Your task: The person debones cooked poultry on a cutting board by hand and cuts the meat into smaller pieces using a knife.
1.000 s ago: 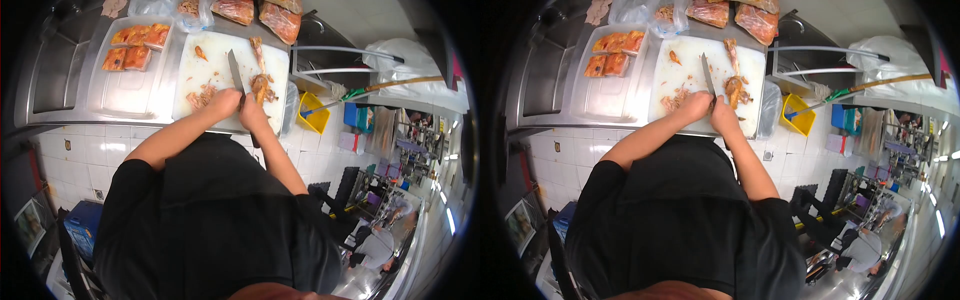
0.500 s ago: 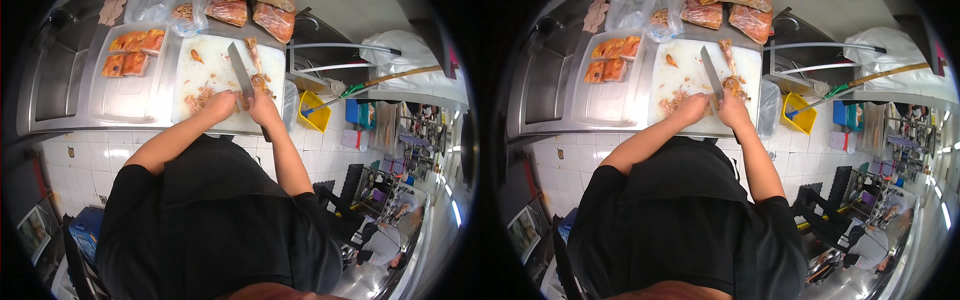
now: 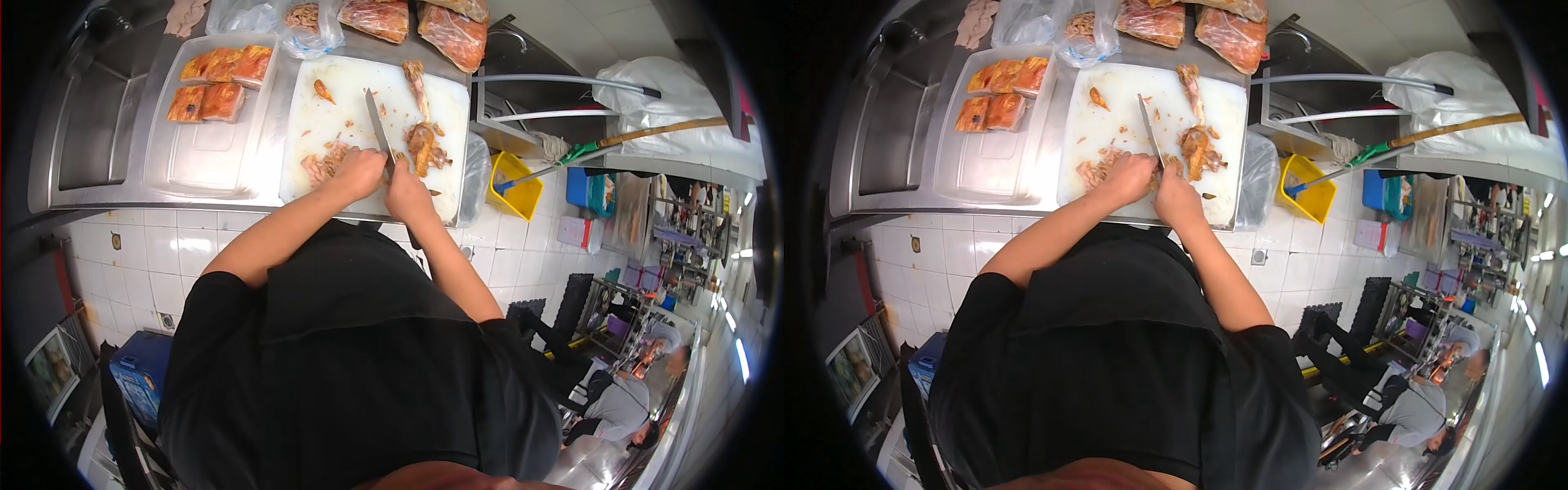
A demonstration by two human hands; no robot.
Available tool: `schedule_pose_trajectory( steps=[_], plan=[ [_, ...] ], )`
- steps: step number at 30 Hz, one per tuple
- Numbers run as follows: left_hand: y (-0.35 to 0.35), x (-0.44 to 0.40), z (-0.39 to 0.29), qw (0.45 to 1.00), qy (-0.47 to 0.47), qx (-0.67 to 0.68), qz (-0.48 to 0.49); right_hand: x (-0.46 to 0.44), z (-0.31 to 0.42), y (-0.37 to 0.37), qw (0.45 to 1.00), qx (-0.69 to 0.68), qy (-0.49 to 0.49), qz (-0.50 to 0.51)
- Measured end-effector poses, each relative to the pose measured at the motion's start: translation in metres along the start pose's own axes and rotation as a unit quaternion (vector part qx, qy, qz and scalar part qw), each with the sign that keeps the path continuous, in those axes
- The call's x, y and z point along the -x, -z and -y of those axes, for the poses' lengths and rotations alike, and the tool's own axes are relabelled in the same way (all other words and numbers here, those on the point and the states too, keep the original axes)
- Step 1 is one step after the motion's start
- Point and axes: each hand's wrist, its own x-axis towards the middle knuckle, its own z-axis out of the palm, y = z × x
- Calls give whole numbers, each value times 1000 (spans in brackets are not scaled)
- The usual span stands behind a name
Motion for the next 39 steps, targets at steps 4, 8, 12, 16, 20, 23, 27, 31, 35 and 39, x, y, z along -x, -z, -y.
schedule_pose_trajectory(
  steps=[4,8,12,16,20,23,27,31,35,39],
  plan=[
    [-1,-3,12,998,-49,2,-24,-3,-1,12,1000,-13,7,14],
    [-1,1,12,999,-53,-6,-1,-1,-5,-9,999,-34,7,-27],
    [-1,1,11,996,-72,-47,-26,8,0,3,1000,-24,3,-9],
    [2,1,10,996,-73,-46,-10,4,6,-12,998,-44,-8,-43],
    [3,1,16,994,-97,-40,-44,14,13,-3,998,-39,-31,-23],
    [2,2,16,992,-113,-34,-51,9,8,-14,997,-51,-30,-45],
    [-1,4,18,992,-115,-36,-43,9,16,-10,998,-49,-37,-26],
    [1,5,18,991,-116,-71,-7,7,14,-11,997,-47,-29,-45],
    [-4,9,20,988,-138,-36,-53,9,12,-16,995,-68,-50,-45],
    [-11,12,24,980,-163,-46,-109,15,17,-6,996,-70,-41,-34]
  ],
)
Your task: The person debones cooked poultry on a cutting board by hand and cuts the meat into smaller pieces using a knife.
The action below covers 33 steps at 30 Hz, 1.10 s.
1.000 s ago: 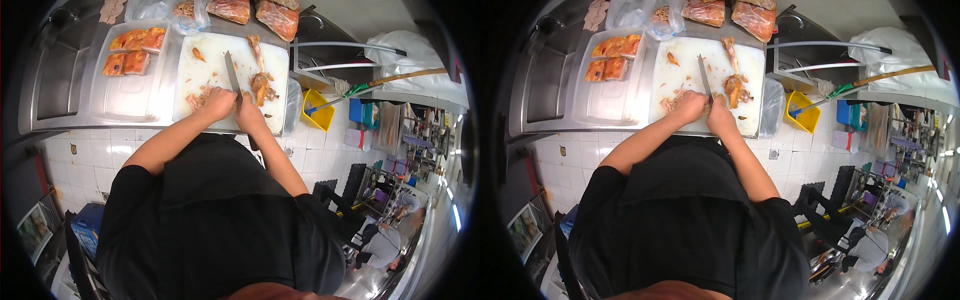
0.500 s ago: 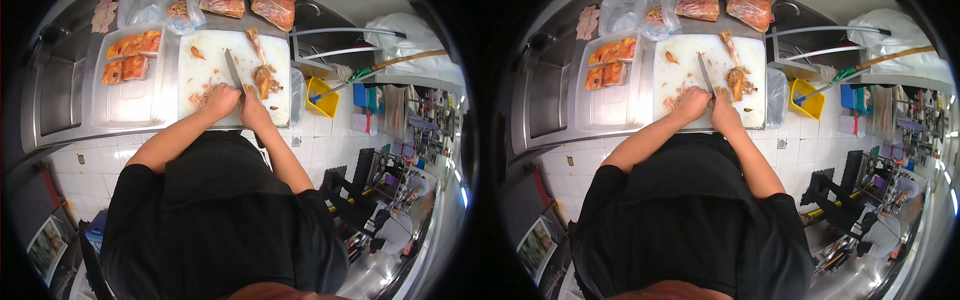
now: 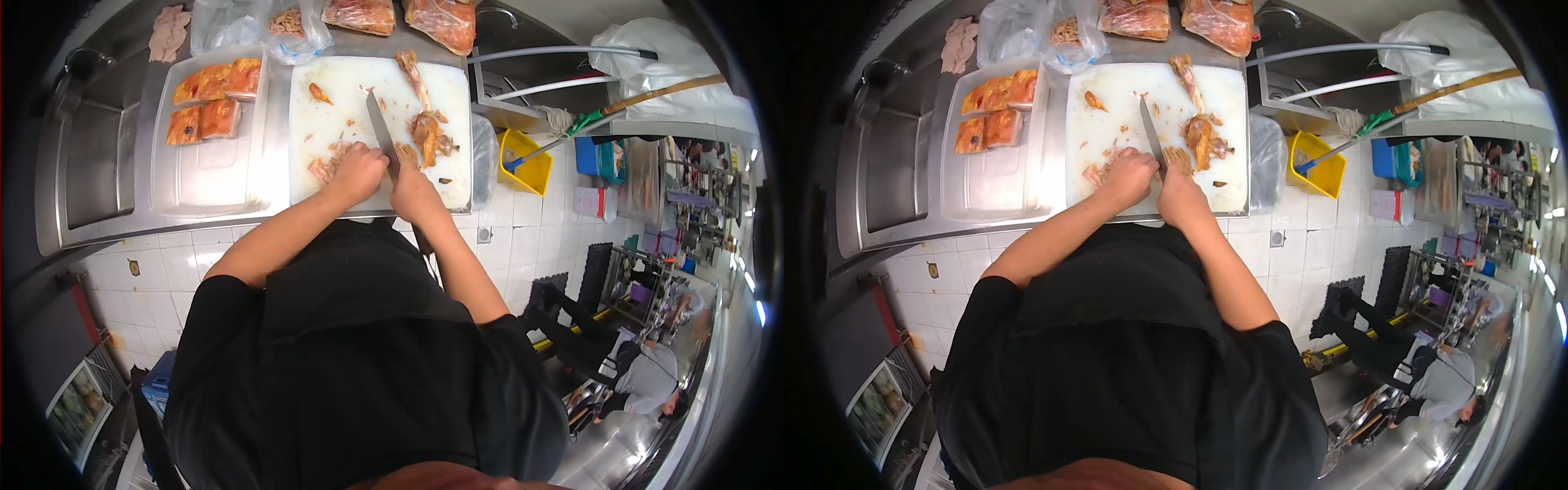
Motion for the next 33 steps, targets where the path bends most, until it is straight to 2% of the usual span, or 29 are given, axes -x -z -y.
schedule_pose_trajectory(
  steps=[4,6,7,9,10,12,13,15,19,21,24,27,29,33],
  plan=[
    [3,1,-1,1000,4,15,-15,-6,0,-14,999,-27,-24,-11],
    [8,0,-2,999,4,5,43,-5,-11,-11,999,-34,3,-28],
    [12,-5,-3,999,0,2,40,-8,-16,-2,997,-37,36,-49],
    [18,-6,-9,995,62,-10,79,-2,-29,23,997,-29,37,-64],
    [20,-7,-11,995,61,-11,79,6,-33,37,996,-24,32,-74],
    [23,-12,-14,998,51,22,-5,19,-34,67,994,-79,-5,-80],
    [21,-17,-16,999,47,20,-5,25,-36,77,987,-132,-42,-84],
    [11,-32,-21,996,-1,84,-14,30,-47,87,983,-153,-42,-96],
    [-22,-51,-35,994,-70,41,-73,37,-61,92,978,-171,-31,-119],
    [-27,-52,-37,998,-32,18,45,38,-69,93,978,-162,-25,-127],
    [-21,-40,-31,997,-44,18,57,41,-86,92,976,-177,-34,-118],
    [-2,-19,-14,997,-21,-19,72,41,-107,94,977,-157,18,-146],
    [16,-7,-5,997,-7,-34,74,43,-107,101,972,-191,-63,-121],
    [28,0,-1,995,22,-46,87,39,-118,105,973,-185,-52,-126]
  ],
)
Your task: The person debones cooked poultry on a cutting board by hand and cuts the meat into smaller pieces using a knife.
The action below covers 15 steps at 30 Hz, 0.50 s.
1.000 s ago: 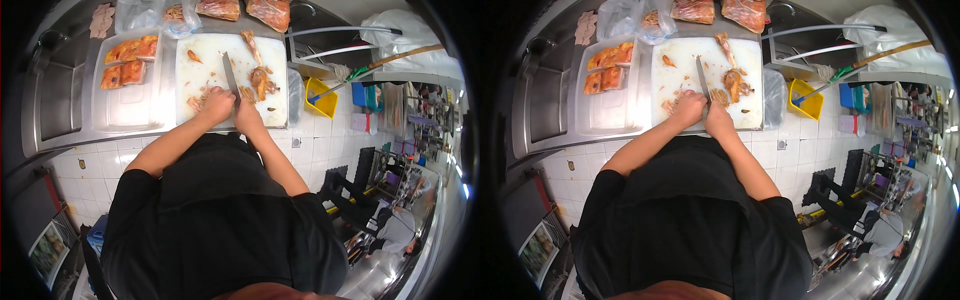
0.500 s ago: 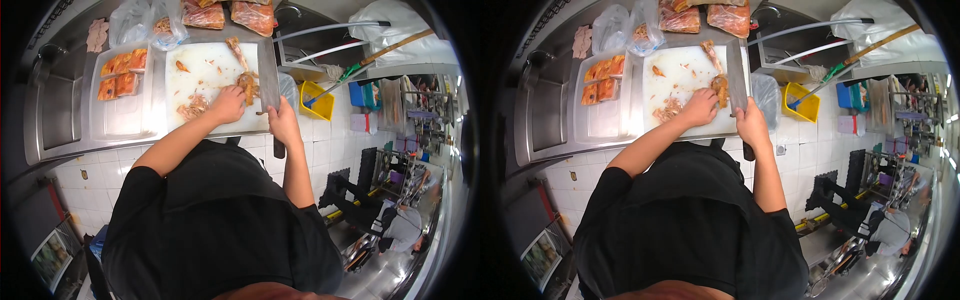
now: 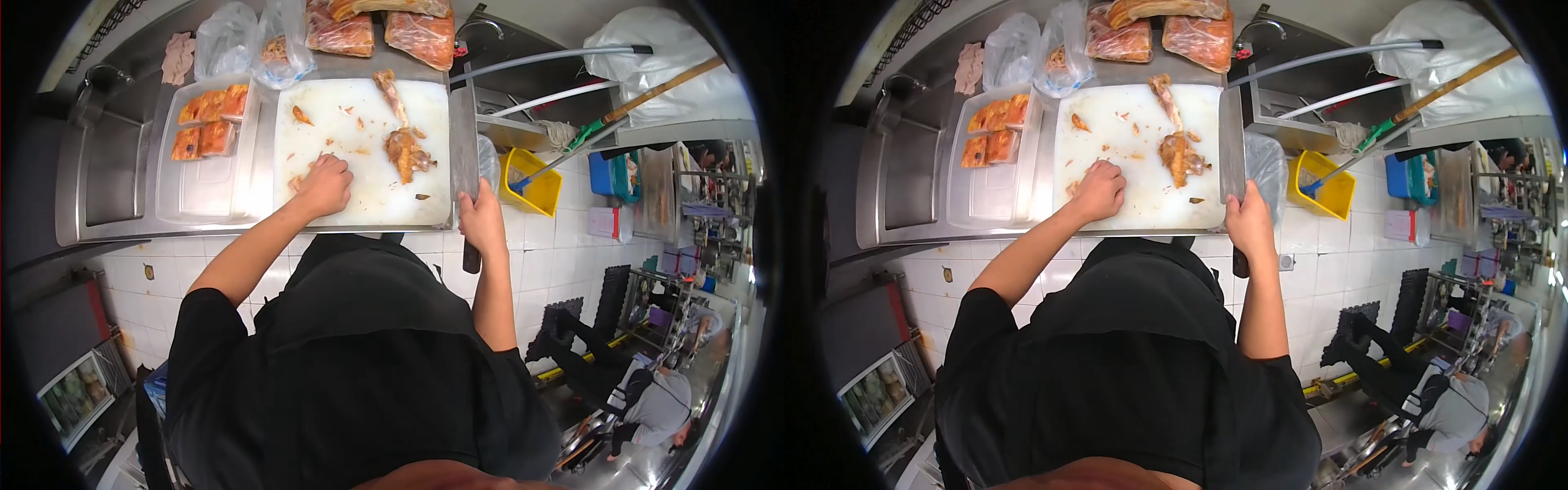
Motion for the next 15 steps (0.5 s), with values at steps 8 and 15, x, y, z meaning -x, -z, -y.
schedule_pose_trajectory(
  steps=[8,15],
  plan=[
    [-31,-95,-36,982,125,90,-111,-6,-13,3,997,26,69,-9],
    [2,-114,-40,966,216,141,27,6,-37,12,998,1,56,-12]
  ],
)
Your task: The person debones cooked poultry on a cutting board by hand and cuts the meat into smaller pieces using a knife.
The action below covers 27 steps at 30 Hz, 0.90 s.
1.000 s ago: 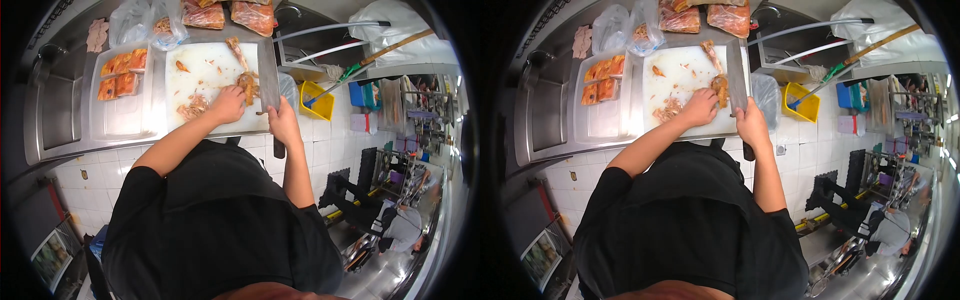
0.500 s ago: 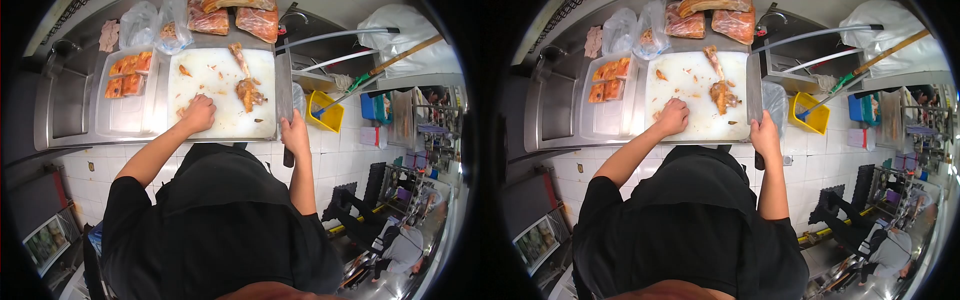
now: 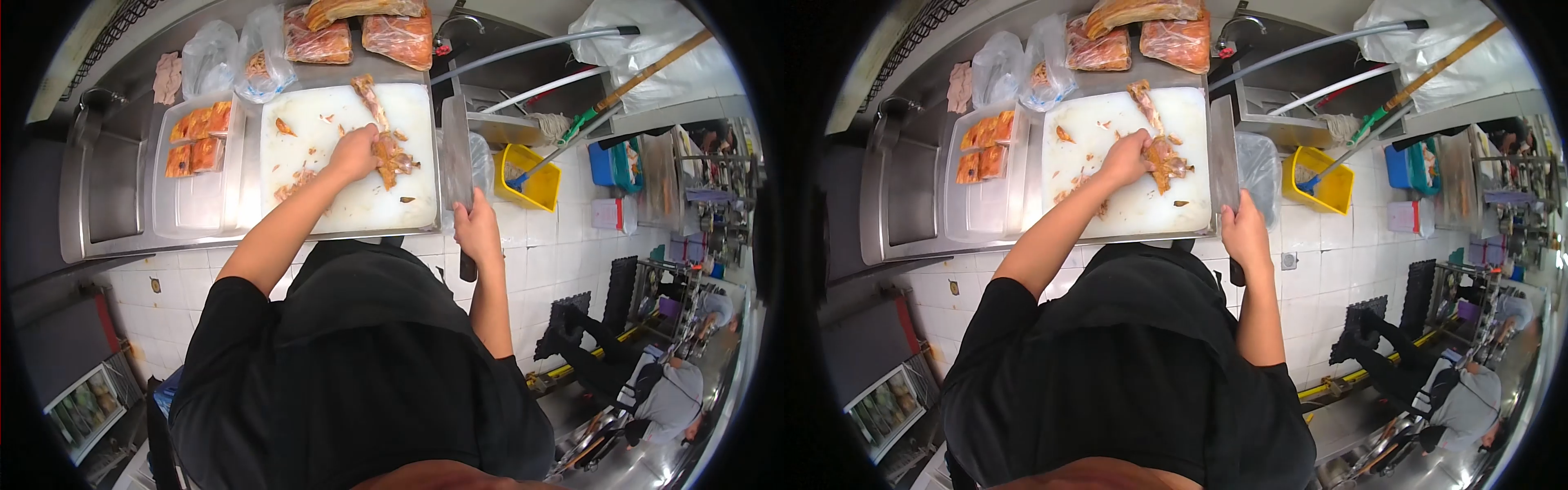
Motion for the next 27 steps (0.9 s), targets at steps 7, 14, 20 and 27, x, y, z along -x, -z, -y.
schedule_pose_trajectory(
  steps=[7,14,20,27],
  plan=[
    [28,16,46,936,78,338,62,1,4,2,998,-20,-57,15],
    [31,31,47,998,63,29,13,-12,40,-11,997,50,-14,63],
    [133,107,-102,956,-226,-42,181,-14,35,-28,995,69,10,77],
    [174,168,-213,867,-489,-30,93,-19,30,-42,985,90,-40,144]
  ],
)
